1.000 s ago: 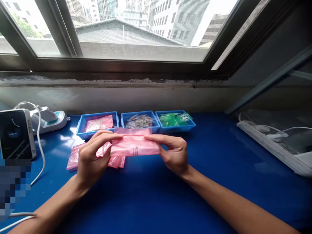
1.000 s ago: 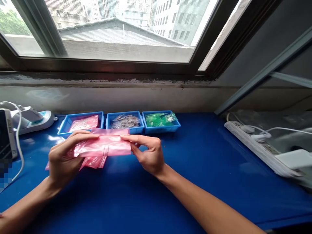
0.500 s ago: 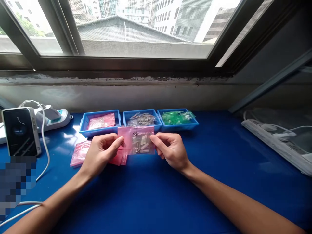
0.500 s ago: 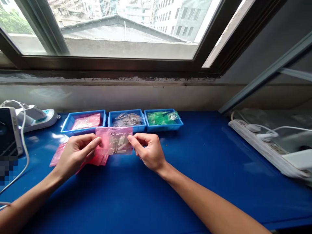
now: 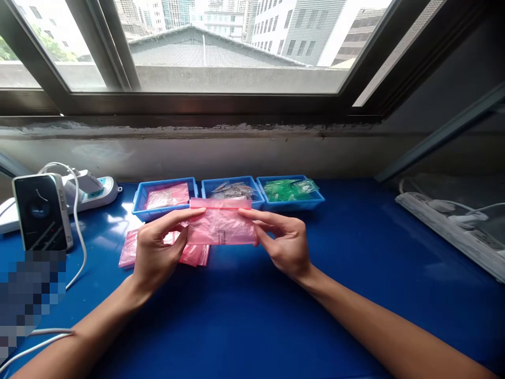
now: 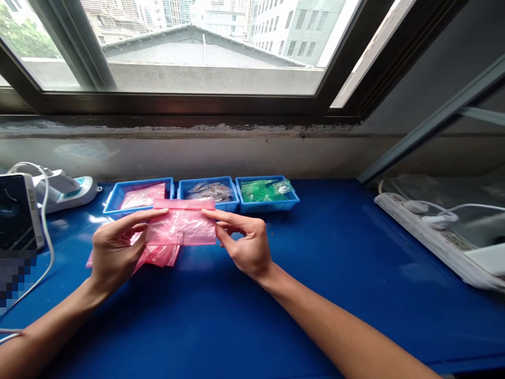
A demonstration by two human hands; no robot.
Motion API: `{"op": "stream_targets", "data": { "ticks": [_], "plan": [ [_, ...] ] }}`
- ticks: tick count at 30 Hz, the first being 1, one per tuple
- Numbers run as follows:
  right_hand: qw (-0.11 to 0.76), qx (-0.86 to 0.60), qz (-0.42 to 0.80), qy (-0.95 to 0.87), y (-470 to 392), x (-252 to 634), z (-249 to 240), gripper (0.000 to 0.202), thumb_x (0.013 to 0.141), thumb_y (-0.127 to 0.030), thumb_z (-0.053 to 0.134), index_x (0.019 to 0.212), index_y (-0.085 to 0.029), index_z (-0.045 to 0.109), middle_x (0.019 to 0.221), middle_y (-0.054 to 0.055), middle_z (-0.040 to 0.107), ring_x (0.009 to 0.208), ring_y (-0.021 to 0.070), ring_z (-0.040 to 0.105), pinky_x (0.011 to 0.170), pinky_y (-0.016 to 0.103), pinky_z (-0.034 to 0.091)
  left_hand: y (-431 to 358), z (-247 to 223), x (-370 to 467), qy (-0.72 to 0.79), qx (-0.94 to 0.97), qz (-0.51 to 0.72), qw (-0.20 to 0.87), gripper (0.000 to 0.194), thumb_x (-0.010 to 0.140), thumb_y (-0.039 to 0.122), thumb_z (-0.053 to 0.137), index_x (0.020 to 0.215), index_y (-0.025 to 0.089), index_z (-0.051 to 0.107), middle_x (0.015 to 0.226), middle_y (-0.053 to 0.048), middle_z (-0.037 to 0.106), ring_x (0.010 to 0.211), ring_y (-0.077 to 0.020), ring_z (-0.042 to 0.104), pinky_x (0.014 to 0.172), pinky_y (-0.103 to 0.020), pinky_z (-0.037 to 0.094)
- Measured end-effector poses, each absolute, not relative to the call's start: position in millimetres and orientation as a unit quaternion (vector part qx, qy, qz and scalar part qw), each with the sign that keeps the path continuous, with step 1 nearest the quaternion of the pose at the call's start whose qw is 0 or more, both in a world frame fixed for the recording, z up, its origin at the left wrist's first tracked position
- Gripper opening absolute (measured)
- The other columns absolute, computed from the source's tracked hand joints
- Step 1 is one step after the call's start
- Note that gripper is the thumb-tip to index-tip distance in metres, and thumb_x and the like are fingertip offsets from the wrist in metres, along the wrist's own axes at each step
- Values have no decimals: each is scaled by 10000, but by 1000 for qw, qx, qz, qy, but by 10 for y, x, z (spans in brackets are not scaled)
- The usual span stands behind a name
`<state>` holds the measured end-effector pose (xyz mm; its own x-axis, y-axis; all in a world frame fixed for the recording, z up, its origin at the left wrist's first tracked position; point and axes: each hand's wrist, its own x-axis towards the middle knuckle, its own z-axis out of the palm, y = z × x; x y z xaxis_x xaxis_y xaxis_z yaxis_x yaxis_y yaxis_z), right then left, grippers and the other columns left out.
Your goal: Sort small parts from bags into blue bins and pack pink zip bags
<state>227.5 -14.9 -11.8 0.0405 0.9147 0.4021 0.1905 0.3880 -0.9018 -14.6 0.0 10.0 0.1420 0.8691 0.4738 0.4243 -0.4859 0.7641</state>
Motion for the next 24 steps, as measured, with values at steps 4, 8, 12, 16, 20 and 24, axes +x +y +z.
{"op": "stream_targets", "data": {
  "ticks": [4,8,12,16,20,24],
  "plan": [
    [576,-439,277,-631,-178,2278,-114,269,844,-199,728,1070,-253,865,1102,66,832,856,272,817,693,349,681,2,47,-160,414,733,503,199,222,954,248,688,1137,251,814,1001,-30,823,785,-157,731,767,-277,622],
    [574,-440,272,-634,-185,2278,-100,265,841,-199,725,1060,-250,867,1086,65,835,830,268,816,674,345,679,15,54,-168,378,744,512,204,236,959,168,669,1141,246,798,995,-29,802,843,-155,714,790,-270,589],
    [564,-435,303,-633,-176,2270,-70,176,880,-252,736,996,-219,865,871,67,845,625,214,774,572,303,631,38,102,-170,378,762,485,203,157,940,164,646,949,198,799,830,-37,733,723,-153,618,664,-258,495],
    [532,-448,387,-605,-172,2239,-33,303,939,-380,705,724,-181,783,533,7,683,360,121,583,389,230,480,36,124,-131,424,735,435,303,315,949,356,674,700,164,680,653,-5,577,599,-128,484,551,-237,391],
    [517,-474,429,-568,-175,2200,-16,515,927,-506,694,532,-186,612,429,-5,580,306,90,479,332,205,373,-13,138,-48,434,668,395,457,338,919,483,694,820,160,689,764,-29,672,644,-150,590,554,-223,469],
    [502,-459,465,-566,-194,2179,-20,454,935,-510,674,638,-168,698,458,-6,595,317,88,476,329,198,357,-22,196,-23,435,629,396,508,334,875,481,756,887,151,704,730,-28,717,577,-158,646,528,-239,523]
  ]
}}
